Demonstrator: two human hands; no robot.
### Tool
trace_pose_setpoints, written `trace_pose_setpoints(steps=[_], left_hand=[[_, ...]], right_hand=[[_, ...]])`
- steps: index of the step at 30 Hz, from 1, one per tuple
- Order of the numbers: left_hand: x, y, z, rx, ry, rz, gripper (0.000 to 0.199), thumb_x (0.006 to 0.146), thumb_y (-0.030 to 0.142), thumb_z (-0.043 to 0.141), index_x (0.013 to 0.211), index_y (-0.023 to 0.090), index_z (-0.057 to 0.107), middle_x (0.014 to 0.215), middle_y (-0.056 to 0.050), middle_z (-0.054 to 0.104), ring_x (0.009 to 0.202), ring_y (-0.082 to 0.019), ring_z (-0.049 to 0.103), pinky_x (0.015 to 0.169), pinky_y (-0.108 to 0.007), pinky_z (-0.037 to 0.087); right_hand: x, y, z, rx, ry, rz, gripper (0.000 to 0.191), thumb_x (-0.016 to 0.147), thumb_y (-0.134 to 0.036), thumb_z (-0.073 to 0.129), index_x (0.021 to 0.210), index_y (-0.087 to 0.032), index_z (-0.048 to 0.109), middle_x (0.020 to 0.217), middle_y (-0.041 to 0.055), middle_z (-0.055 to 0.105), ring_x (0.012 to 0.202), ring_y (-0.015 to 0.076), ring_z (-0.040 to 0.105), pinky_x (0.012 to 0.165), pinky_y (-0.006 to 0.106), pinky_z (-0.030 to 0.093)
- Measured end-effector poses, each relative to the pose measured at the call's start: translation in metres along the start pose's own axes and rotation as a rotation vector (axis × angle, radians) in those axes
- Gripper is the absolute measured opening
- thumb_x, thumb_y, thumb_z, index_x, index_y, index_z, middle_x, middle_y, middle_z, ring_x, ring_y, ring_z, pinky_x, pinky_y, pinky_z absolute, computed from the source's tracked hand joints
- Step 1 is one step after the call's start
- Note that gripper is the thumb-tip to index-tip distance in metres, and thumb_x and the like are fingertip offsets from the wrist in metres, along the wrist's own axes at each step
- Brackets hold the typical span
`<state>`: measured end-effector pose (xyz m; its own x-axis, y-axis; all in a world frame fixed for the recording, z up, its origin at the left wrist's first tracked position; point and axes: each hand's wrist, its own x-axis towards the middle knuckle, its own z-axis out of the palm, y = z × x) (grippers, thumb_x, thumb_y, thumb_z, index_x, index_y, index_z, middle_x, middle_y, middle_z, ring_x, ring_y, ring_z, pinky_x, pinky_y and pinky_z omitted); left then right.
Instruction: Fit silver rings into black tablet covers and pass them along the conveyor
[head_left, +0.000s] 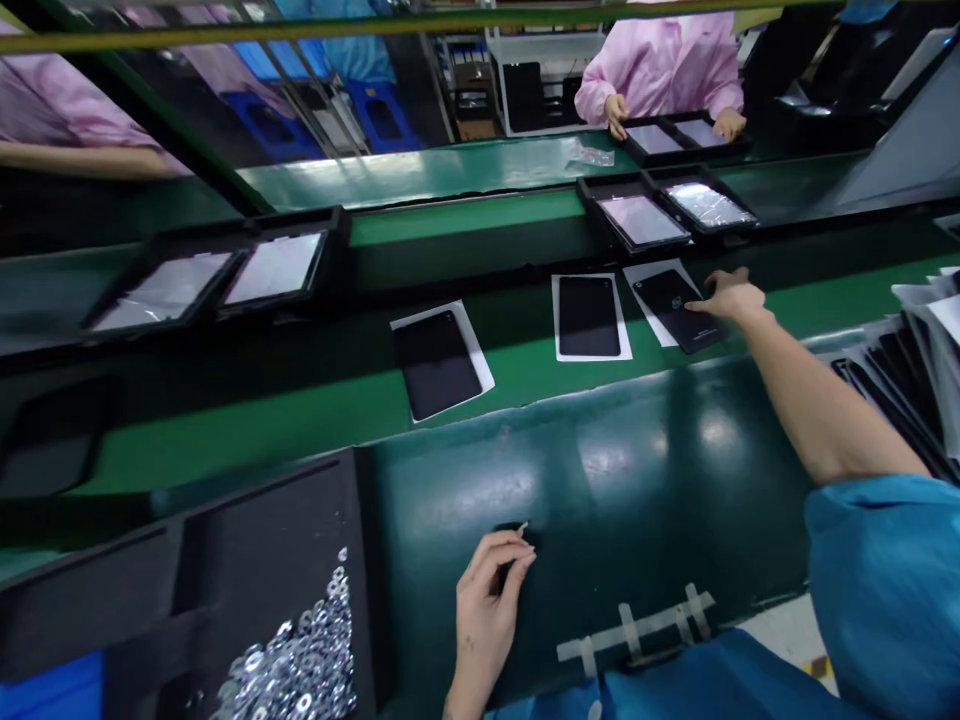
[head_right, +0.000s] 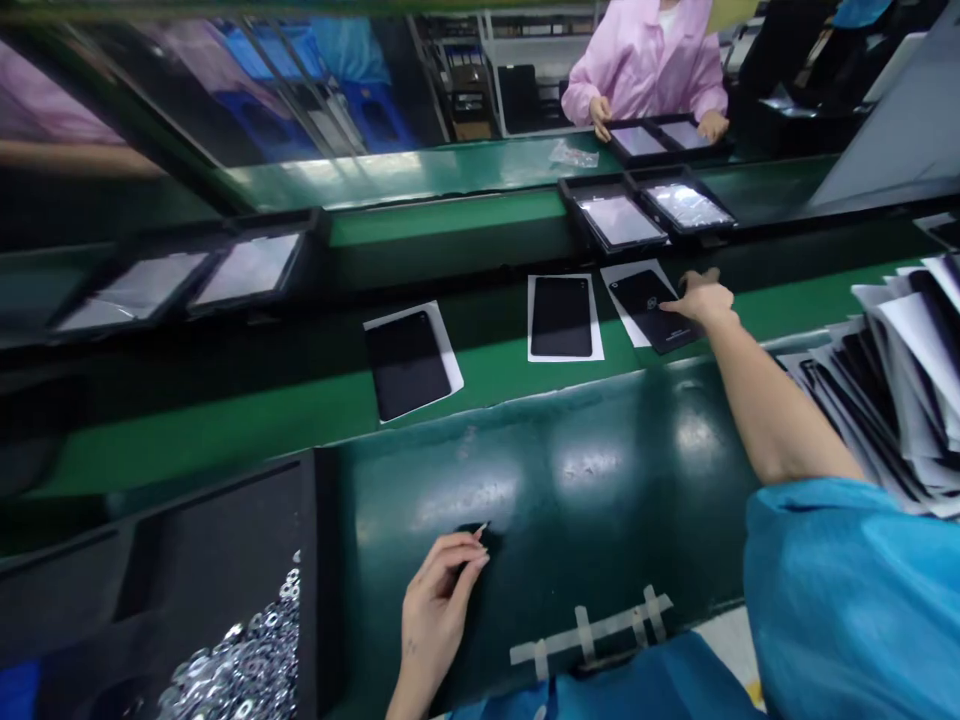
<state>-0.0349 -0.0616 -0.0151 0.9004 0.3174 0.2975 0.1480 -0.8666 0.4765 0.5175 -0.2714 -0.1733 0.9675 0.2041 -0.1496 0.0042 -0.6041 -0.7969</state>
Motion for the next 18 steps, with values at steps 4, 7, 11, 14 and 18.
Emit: trace_pose_setpoints(steps=[4,7,11,14,18], left_hand=[[0.002,0.000,0.003,0.055,0.004,0.049,0.011,0.099,0.017,0.066,0.102,0.025,0.073,0.109,-0.003,0.068,0.104,-0.012,0.070,0.088,-0.021,0.058],[0.005,0.000,0.004,0.032,0.024,-0.001,0.008,0.098,0.021,0.068,0.105,0.022,0.071,0.107,-0.004,0.070,0.101,-0.013,0.071,0.083,-0.021,0.058],[0.005,0.000,0.005,-0.083,0.002,-0.025,0.006,0.100,0.020,0.064,0.099,0.020,0.070,0.107,-0.006,0.068,0.107,-0.015,0.070,0.091,-0.024,0.057],[0.005,0.000,0.001,-0.121,-0.021,-0.019,0.007,0.100,0.020,0.065,0.096,0.020,0.071,0.107,-0.005,0.066,0.100,-0.013,0.070,0.086,-0.023,0.057],[0.009,0.002,-0.014,-0.189,0.014,-0.118,0.008,0.099,0.025,0.068,0.101,0.018,0.070,0.104,-0.005,0.069,0.098,-0.013,0.071,0.087,-0.021,0.057]], right_hand=[[-0.023,-0.072,0.041,0.044,-0.009,-0.272,0.057,0.086,-0.067,0.064,0.122,-0.023,0.068,0.118,0.0064,0.061,0.088,0.0068,0.048,0.091,0.024,0.041],[-0.029,-0.112,0.072,0.042,-0.125,-0.243,0.052,0.091,-0.053,0.062,0.130,-0.019,0.063,0.118,0.0118,0.064,0.104,0.0215,0.060,0.097,0.036,0.049],[-0.028,-0.131,0.074,0.021,-0.053,-0.163,0.046,0.095,-0.037,0.050,0.131,-0.010,0.063,0.129,0.0201,0.060,0.118,0.0358,0.060,0.101,0.046,0.049],[-0.052,-0.133,0.034,0.121,0.097,-0.298,0.048,0.096,-0.033,0.050,0.138,-0.009,0.056,0.118,0.0164,0.064,0.107,0.0247,0.062,0.096,0.033,0.047],[-0.142,-0.132,-0.046,0.039,0.142,-0.738,0.034,0.092,-0.029,0.054,0.119,-0.016,0.071,0.095,0.0071,0.067,0.073,0.0093,0.052,0.076,0.025,0.035]])
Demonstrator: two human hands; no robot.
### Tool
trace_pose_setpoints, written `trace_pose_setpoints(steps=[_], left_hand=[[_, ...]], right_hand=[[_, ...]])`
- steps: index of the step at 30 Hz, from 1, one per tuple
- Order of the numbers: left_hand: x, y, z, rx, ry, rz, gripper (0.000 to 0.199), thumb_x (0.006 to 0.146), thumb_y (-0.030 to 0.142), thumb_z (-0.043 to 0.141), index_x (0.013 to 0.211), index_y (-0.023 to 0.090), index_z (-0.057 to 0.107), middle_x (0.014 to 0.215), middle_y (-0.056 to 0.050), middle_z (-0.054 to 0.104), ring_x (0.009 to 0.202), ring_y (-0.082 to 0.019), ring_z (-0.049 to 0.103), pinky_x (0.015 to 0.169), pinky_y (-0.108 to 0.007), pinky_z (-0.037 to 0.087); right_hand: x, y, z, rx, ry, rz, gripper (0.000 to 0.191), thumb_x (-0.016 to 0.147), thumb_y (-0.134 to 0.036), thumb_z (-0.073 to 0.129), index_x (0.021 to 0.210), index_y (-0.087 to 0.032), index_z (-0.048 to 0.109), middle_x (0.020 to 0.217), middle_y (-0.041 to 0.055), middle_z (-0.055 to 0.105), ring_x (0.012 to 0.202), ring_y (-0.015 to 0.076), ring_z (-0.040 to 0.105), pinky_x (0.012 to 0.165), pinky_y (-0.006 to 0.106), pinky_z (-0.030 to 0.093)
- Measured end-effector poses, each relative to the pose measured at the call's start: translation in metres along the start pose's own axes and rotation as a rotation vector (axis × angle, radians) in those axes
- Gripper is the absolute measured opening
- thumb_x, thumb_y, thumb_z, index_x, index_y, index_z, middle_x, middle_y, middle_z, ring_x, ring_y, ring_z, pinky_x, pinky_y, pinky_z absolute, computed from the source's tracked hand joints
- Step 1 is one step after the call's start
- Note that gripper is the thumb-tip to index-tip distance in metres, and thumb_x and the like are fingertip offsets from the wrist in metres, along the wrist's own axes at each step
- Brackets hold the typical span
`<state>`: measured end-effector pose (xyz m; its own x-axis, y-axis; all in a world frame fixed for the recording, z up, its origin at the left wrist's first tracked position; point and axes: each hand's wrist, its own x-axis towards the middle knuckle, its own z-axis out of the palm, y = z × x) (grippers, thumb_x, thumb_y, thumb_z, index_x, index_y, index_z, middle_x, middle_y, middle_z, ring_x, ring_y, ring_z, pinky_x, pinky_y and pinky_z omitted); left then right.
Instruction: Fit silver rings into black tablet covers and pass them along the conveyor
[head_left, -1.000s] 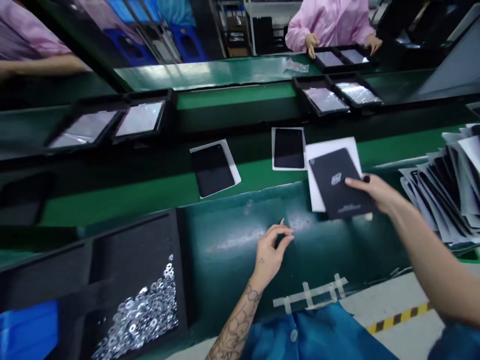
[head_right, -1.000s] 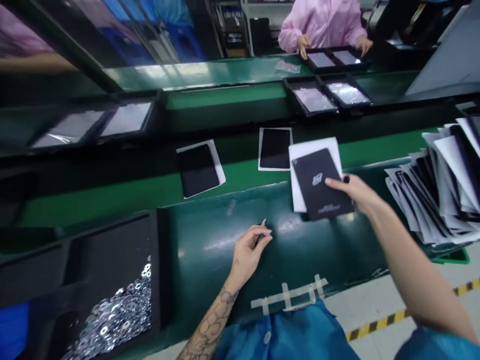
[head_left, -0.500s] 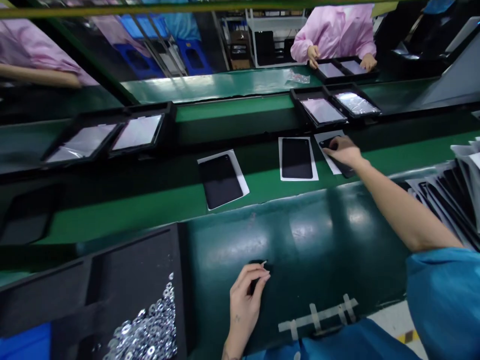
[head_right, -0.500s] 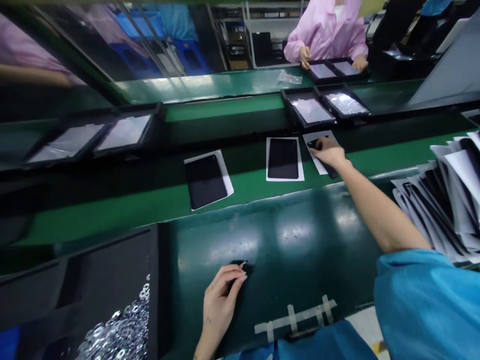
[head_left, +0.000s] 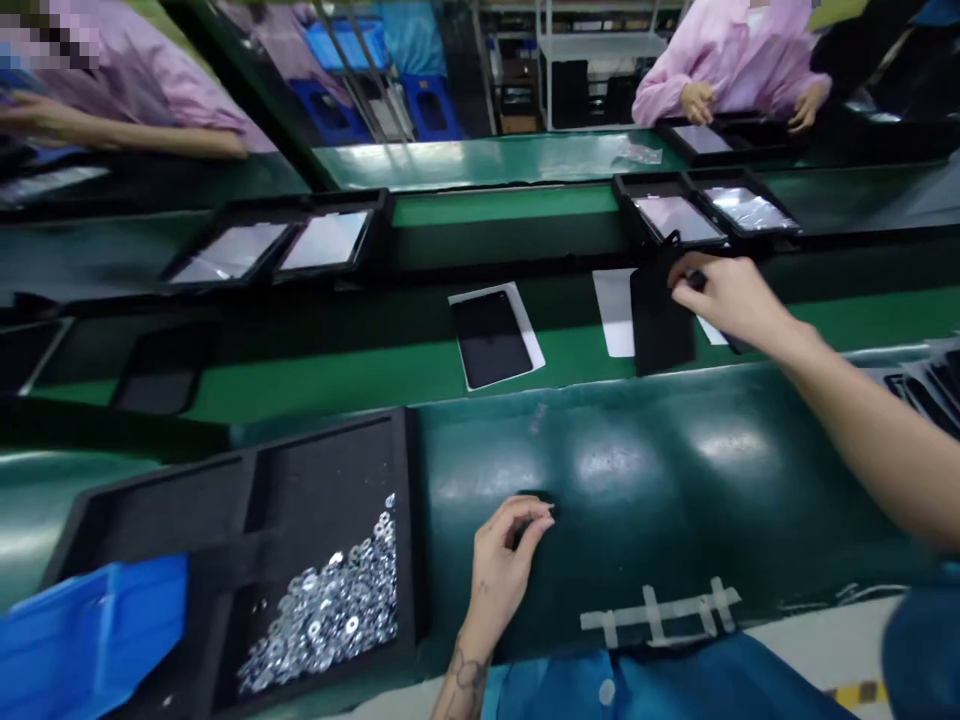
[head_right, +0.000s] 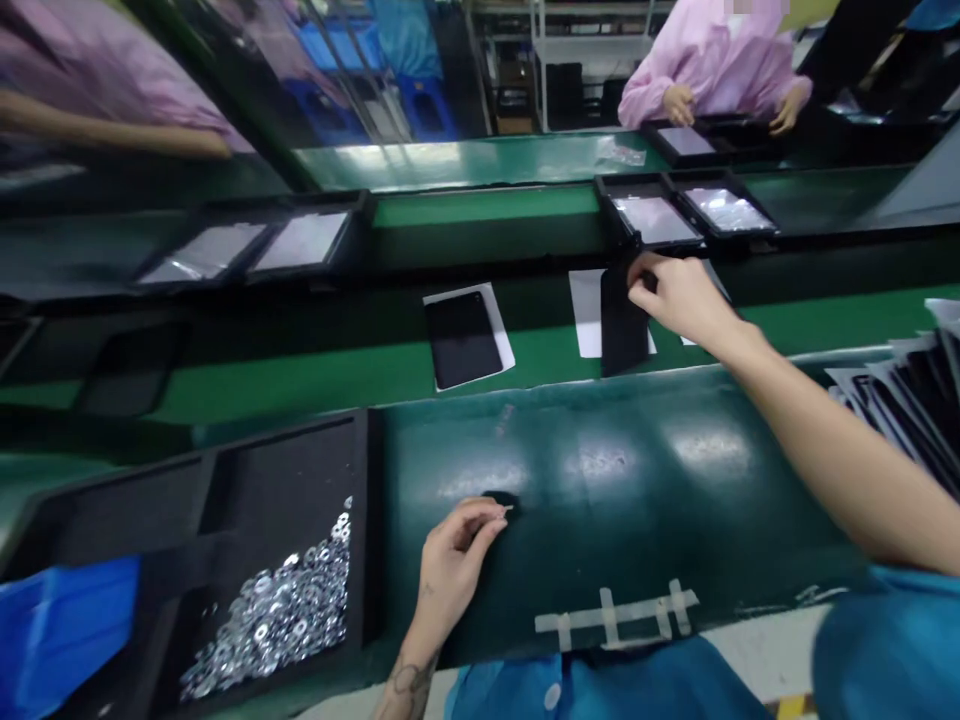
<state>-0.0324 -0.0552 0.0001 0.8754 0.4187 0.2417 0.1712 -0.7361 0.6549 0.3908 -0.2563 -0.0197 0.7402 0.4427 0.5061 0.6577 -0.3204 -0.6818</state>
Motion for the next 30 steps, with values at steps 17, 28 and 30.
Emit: trace_pose_setpoints(steps=[17,28,30], left_hand=[[0.114,0.032,-0.053,0.326,-0.256,-0.183,0.014,0.091,0.028,0.074,0.095,0.015,0.075,0.092,-0.002,0.071,0.083,-0.012,0.065,0.076,-0.023,0.053],[0.177,0.053,-0.014,0.628,-0.459,-0.202,0.006,0.089,0.025,0.079,0.092,0.020,0.079,0.098,0.003,0.073,0.080,-0.009,0.058,0.075,-0.026,0.044],[0.181,0.052,-0.011,0.658,-0.486,-0.245,0.008,0.088,0.026,0.080,0.093,0.020,0.080,0.094,0.004,0.072,0.076,-0.008,0.056,0.072,-0.026,0.042]], right_hand=[[-0.152,-0.203,0.123,-0.126,-0.711,-0.460,0.032,0.102,-0.024,0.038,0.116,-0.015,0.065,0.100,0.0110,0.068,0.091,0.0306,0.070,0.064,0.034,0.033],[-0.143,-0.040,0.118,1.843,-0.559,0.584,0.038,0.092,-0.049,0.064,0.113,-0.020,0.053,0.066,-0.0038,0.020,0.047,0.0024,0.008,0.037,0.017,0.007],[-0.144,-0.029,0.128,2.083,-0.414,0.619,0.030,0.091,-0.040,0.065,0.108,-0.021,0.049,0.066,-0.0034,0.014,0.047,0.0030,0.005,0.035,0.015,0.005]])
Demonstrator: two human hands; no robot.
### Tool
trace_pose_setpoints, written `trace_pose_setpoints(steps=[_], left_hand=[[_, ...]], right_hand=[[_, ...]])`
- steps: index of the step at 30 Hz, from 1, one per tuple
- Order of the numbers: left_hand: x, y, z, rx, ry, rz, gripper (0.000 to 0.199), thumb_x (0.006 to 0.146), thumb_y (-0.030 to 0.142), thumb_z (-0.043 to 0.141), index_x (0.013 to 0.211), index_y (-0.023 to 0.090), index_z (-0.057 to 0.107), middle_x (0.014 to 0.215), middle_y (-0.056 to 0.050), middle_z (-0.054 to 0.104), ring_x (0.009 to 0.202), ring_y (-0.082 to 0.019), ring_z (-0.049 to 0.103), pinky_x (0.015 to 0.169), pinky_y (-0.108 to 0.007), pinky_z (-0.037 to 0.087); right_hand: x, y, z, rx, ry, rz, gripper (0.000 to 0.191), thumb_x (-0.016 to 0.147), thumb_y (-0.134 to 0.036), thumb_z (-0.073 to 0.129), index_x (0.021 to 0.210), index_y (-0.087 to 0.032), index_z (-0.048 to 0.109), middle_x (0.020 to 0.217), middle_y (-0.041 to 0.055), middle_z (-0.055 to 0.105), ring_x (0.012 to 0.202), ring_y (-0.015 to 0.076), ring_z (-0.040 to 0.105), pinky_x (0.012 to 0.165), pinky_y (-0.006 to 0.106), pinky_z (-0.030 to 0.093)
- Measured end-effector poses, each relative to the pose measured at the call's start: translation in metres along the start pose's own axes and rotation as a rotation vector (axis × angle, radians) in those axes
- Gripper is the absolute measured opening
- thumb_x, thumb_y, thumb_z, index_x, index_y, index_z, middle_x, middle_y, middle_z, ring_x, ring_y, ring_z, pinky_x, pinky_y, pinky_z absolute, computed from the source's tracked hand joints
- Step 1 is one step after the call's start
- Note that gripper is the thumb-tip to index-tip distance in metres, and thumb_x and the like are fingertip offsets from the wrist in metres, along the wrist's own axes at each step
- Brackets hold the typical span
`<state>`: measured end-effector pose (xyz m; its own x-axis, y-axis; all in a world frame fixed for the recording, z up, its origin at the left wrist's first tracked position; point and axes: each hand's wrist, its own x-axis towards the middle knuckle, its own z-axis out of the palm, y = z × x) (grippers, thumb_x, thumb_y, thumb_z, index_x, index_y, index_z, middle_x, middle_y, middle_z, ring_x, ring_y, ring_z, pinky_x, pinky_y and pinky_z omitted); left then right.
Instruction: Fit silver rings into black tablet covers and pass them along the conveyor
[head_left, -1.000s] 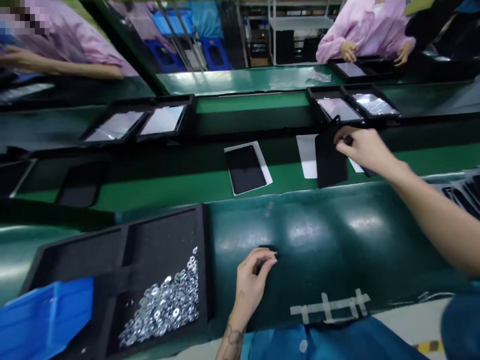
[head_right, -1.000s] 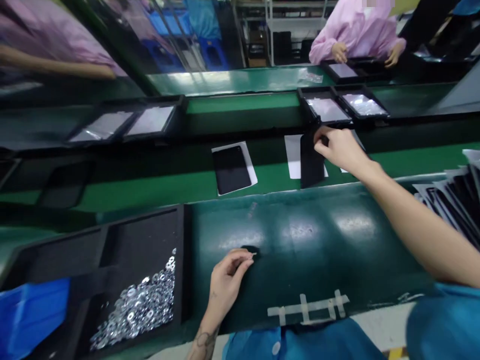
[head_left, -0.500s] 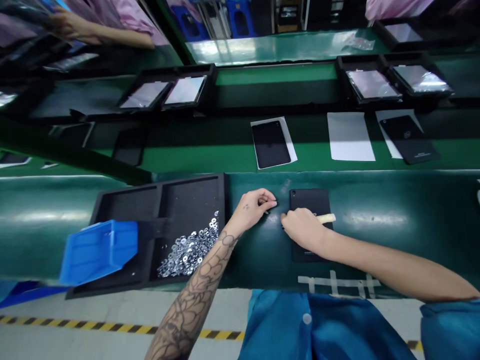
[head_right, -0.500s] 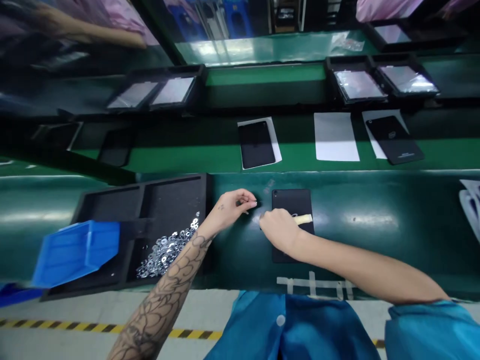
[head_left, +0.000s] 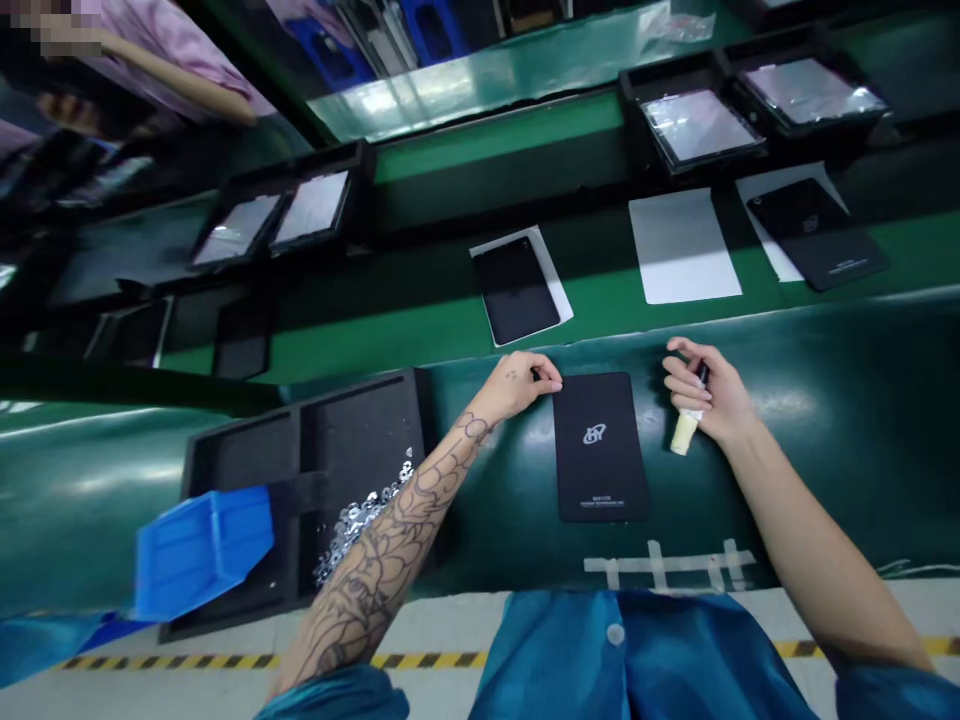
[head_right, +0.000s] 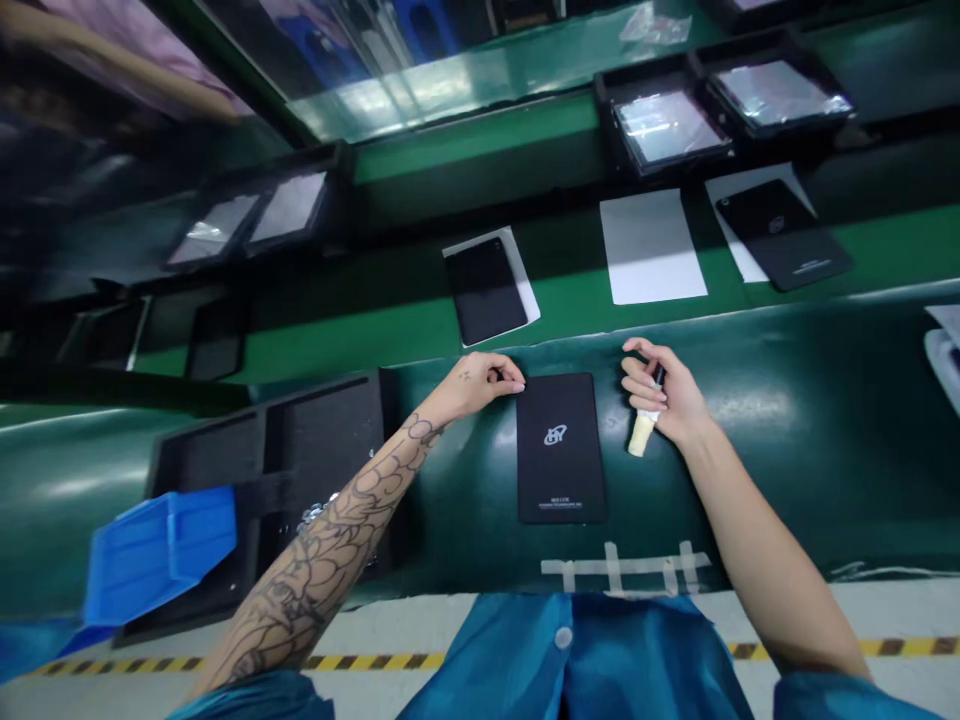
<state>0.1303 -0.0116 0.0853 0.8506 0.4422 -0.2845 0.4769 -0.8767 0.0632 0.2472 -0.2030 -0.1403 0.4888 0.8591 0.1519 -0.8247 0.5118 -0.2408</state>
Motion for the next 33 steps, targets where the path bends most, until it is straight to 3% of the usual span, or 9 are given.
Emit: trace_pose_setpoints(steps=[6,23,26,30,33], left_hand=[[0.002,0.006,-0.002,0.003,-0.046,-0.076,0.009,0.088,0.026,0.081,0.093,0.019,0.079,0.089,0.003,0.069,0.074,-0.006,0.053,0.070,-0.025,0.040],[0.004,0.007,-0.002,-0.062,-0.035,-0.152,0.018,0.087,0.026,0.081,0.096,0.013,0.072,0.090,0.000,0.068,0.077,-0.009,0.057,0.070,-0.025,0.043],[0.016,0.015,-0.010,0.122,-0.097,-0.224,0.032,0.085,0.030,0.083,0.108,0.015,0.066,0.093,0.001,0.062,0.078,-0.010,0.054,0.069,-0.027,0.040],[0.039,0.043,-0.019,0.523,-0.212,-0.279,0.060,0.076,0.044,0.090,0.119,0.020,0.056,0.124,-0.006,0.052,0.093,-0.018,0.055,0.072,-0.031,0.041],[0.052,0.063,-0.020,0.655,-0.248,-0.261,0.075,0.064,0.035,0.097,0.122,0.022,0.052,0.141,-0.011,0.037,0.098,-0.024,0.059,0.078,-0.037,0.048]], right_hand=[[0.003,0.007,0.004,-0.074,-0.055,0.045,0.025,0.095,-0.041,0.061,0.106,-0.020,0.052,0.065,-0.0026,0.017,0.044,0.0020,0.010,0.034,0.013,0.011],[0.001,0.012,0.009,-0.109,-0.028,0.006,0.029,0.091,-0.042,0.066,0.104,-0.019,0.053,0.065,-0.0026,0.022,0.044,0.0016,0.014,0.035,0.014,0.011],[0.001,0.012,0.010,-0.117,-0.031,0.003,0.029,0.092,-0.042,0.066,0.105,-0.019,0.053,0.065,-0.0025,0.023,0.044,0.0017,0.015,0.035,0.014,0.011],[0.001,0.013,0.008,-0.120,-0.020,0.005,0.028,0.093,-0.042,0.065,0.105,-0.019,0.053,0.065,-0.0027,0.020,0.044,0.0013,0.014,0.036,0.014,0.012],[-0.001,0.013,0.004,-0.114,-0.006,0.008,0.026,0.092,-0.041,0.065,0.104,-0.020,0.053,0.064,-0.0030,0.020,0.044,0.0013,0.011,0.035,0.013,0.011]])
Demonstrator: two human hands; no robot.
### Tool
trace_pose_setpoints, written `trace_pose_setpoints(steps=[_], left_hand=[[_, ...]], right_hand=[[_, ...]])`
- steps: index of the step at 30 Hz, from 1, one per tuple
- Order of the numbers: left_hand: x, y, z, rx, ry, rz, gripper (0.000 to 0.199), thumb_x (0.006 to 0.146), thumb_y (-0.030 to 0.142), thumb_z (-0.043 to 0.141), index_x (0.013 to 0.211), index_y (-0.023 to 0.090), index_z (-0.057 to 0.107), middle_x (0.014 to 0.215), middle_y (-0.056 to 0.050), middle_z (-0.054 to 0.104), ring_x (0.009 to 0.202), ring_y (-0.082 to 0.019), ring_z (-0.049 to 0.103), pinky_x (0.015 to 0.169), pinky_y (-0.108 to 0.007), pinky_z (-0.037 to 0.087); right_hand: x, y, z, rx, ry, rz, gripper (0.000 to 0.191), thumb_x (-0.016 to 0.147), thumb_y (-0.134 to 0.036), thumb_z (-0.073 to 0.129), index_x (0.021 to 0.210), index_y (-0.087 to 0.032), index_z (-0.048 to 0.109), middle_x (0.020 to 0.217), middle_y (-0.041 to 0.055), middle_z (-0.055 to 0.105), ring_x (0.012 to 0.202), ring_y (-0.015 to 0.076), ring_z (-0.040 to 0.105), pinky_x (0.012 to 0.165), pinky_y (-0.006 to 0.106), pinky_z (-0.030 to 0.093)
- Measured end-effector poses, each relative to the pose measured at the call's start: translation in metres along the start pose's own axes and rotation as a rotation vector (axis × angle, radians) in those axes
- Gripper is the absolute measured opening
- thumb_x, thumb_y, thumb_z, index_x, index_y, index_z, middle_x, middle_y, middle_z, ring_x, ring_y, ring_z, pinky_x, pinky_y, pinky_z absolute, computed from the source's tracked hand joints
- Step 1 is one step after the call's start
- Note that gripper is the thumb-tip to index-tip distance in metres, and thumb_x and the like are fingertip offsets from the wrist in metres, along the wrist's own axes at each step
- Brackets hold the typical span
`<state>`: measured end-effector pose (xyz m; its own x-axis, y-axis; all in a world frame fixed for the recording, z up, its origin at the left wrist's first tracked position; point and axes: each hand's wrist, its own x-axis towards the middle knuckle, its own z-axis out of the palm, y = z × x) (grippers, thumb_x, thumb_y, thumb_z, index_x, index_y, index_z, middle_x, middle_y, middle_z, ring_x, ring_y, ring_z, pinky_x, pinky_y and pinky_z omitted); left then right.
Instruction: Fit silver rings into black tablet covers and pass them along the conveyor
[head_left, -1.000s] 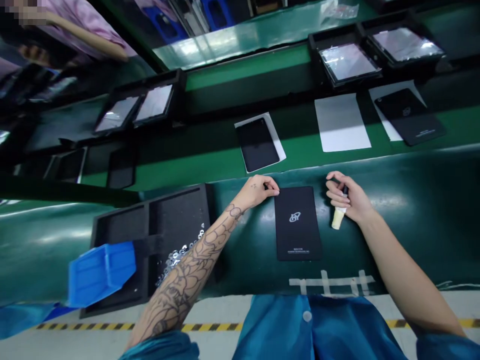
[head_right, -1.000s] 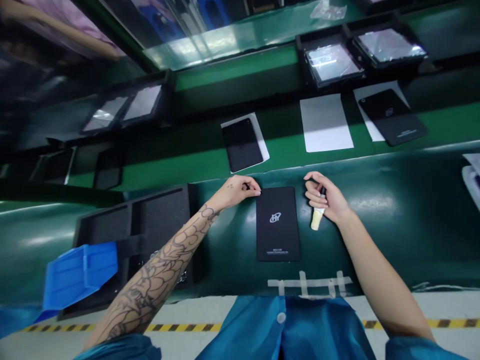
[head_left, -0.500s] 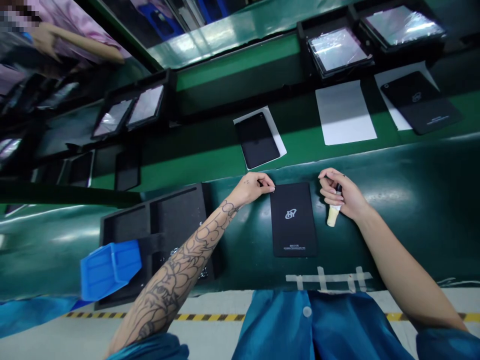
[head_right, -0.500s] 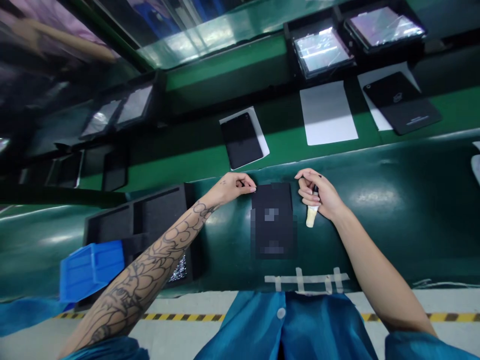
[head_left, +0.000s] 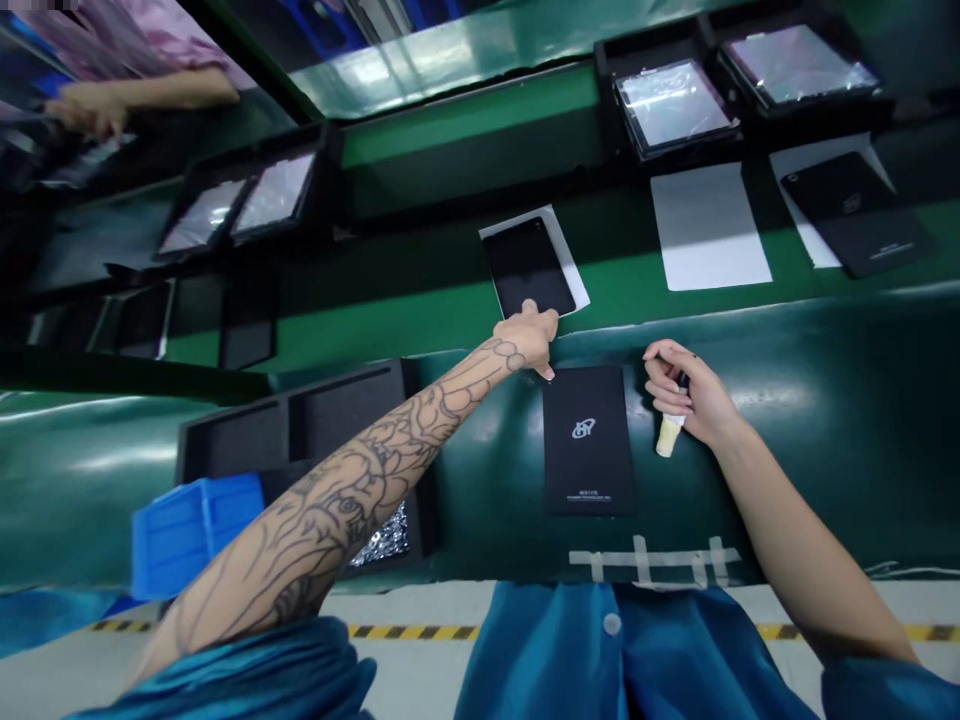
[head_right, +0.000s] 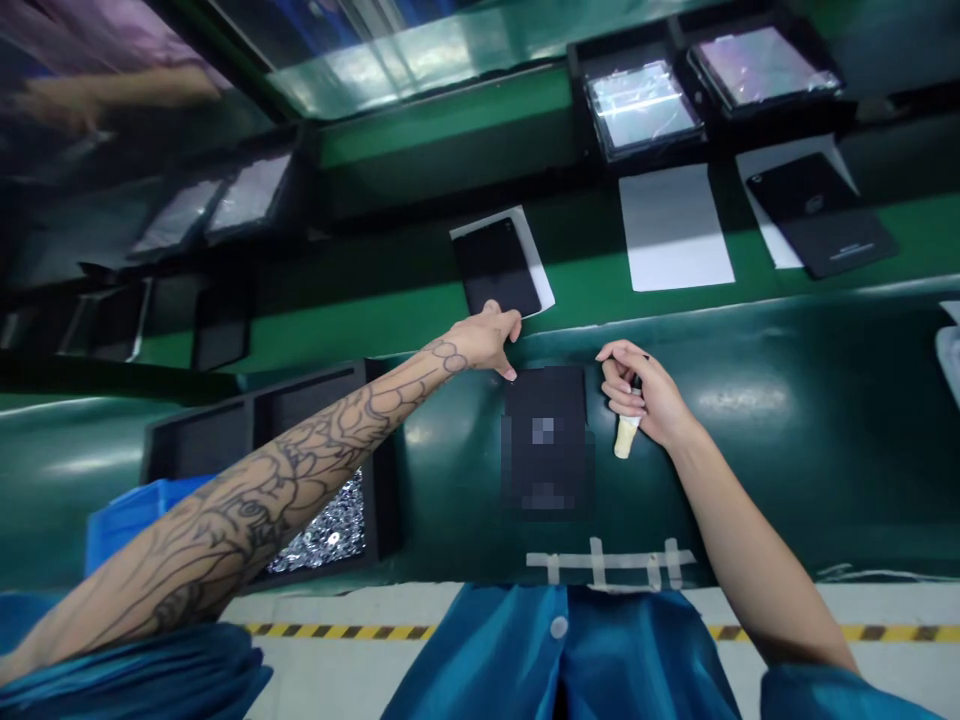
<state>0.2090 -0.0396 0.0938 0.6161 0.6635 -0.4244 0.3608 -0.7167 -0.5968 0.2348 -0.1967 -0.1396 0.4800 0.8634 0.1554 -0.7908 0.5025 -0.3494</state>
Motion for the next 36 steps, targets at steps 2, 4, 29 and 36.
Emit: trace_pose_setpoints(steps=[2,4,29,36], left_hand=[[0.003,0.002,-0.003,-0.003,0.014,0.016,0.080,0.058,0.029,0.099,0.121,0.021,0.050,0.144,-0.013,0.033,0.102,-0.028,0.059,0.085,-0.042,0.051],[0.007,-0.005,0.002,-0.070,0.004,0.001,0.080,0.061,0.033,0.098,0.122,0.020,0.048,0.142,-0.014,0.032,0.104,-0.030,0.058,0.088,-0.046,0.052],[-0.221,-0.193,0.261,-0.415,0.918,0.010,0.021,0.106,0.040,0.057,0.114,0.023,0.067,0.115,0.001,0.066,0.105,-0.013,0.064,0.097,-0.025,0.047],[-0.219,-0.190,0.249,-0.364,0.944,0.026,0.013,0.107,0.030,0.057,0.115,0.023,0.063,0.113,0.002,0.067,0.103,-0.014,0.063,0.092,-0.028,0.046]], right_hand=[[-0.003,-0.003,0.002,0.022,0.016,-0.001,0.023,0.091,-0.039,0.065,0.102,-0.020,0.055,0.062,-0.0034,0.016,0.043,0.0023,0.009,0.034,0.014,0.010],[-0.006,-0.010,0.013,0.049,0.011,-0.035,0.024,0.091,-0.040,0.064,0.089,-0.018,0.055,0.058,-0.0032,0.009,0.043,0.0043,0.009,0.035,0.016,0.013],[0.090,0.035,0.144,-0.386,-0.275,-0.505,0.062,0.099,-0.053,0.052,0.057,-0.013,0.030,0.050,0.0017,0.022,0.046,0.0050,0.026,0.048,0.021,0.019],[0.088,0.042,0.139,-0.425,-0.250,-0.581,0.064,0.095,-0.057,0.052,0.059,-0.013,0.023,0.052,0.0015,0.017,0.048,0.0042,0.023,0.051,0.019,0.016]])
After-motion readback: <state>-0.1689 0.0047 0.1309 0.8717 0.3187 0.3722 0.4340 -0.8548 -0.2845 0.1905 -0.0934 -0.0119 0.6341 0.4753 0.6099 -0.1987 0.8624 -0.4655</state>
